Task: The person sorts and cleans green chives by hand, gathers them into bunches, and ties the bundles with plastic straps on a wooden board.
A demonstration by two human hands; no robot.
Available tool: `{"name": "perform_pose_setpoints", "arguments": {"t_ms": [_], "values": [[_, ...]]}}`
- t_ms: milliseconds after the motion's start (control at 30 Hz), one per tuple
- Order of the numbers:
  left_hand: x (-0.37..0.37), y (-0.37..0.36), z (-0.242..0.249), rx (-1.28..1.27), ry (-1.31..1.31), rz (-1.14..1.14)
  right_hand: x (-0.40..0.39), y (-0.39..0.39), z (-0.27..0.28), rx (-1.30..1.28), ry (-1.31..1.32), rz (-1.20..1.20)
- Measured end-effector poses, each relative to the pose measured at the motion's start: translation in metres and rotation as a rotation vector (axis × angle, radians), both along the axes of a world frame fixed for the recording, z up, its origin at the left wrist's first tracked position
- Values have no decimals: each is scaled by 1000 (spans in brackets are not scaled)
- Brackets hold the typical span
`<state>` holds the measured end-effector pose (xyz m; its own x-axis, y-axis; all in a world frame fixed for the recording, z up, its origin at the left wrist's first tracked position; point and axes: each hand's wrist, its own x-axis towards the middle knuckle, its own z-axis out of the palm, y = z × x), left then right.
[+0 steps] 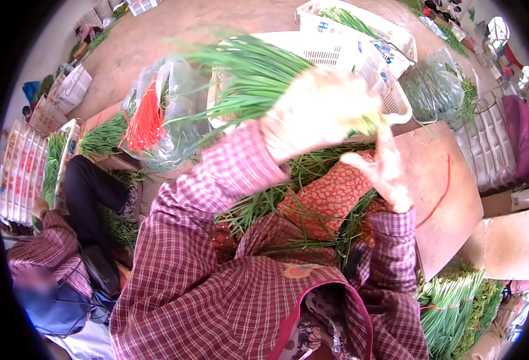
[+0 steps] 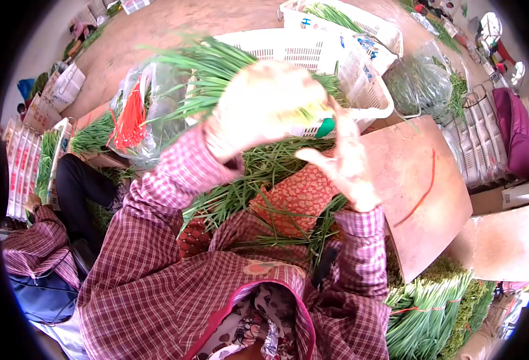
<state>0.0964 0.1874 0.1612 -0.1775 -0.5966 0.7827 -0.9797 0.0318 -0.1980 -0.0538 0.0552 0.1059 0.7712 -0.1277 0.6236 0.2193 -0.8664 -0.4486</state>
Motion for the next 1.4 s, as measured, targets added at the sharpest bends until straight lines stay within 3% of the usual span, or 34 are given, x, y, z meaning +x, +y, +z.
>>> {"name": "perform_pose_setpoints", "arguments": {"t_ms": [67,133,233,300,333,367,467,500,567,633,667,700,767,833,867,900,967,1000,1033,1067,1133,1167,1233,1400], "values": [[-32,-8,3,80,-22,39,7,7,-21,443,62,197],[-52,-20,0,35,-6,-15,13,14,-41,695,80,232],[-67,-29,0,-41,144,-196,28,22,-55,866,4,229],[-73,-20,19,22,792,-583,33,17,-53,862,-111,160],[-88,-40,16,-160,1044,-725,36,13,-44,833,-179,143],[-84,-42,24,-179,832,-733,42,18,-36,798,-242,142],[-78,-31,64,-151,972,-835,33,3,21,403,-546,43],[-83,-38,73,-147,1015,-898,6,-3,62,128,-587,-130],[-91,-46,90,-157,1042,-924,1,-24,81,18,-725,-112],[-105,-65,99,-330,1210,-1049,-49,-57,124,-347,-460,-374],[-109,-76,101,-329,1211,-1048,-51,-57,125,-324,-503,-389],[-117,-91,102,-159,1213,-1434,-92,-82,154,-419,-384,-338],[-110,-103,93,25,1171,-1805,-139,-95,167,-642,-175,-581],[-63,-88,59,-86,1385,-1009,-175,-158,138,-732,77,-853],[-50,-86,42,6,1381,-757,-184,-172,135,-805,-14,-746],[-30,-69,27,77,1348,-442,-217,-204,115,-813,42,-788],[10,-64,-27,312,1171,-82,-242,-218,96,-724,283,-926],[31,-50,-56,391,1019,135,-262,-252,59,-664,309,-933],[37,-44,-84,417,1024,170,-265,-258,45,-626,350,-922],[43,-45,-100,319,1146,31,-261,-249,47,-544,481,-1025],[76,-29,-180,680,628,636,-264,-271,0,-390,638,-1037],[65,-16,-180,689,460,633,-263,-271,-21,-279,694,-883],[70,-19,-192,547,383,590,-261,-275,-37,-119,796,-913],[63,-26,-176,732,524,760,-262,-289,-54,-182,782,-900]]}}
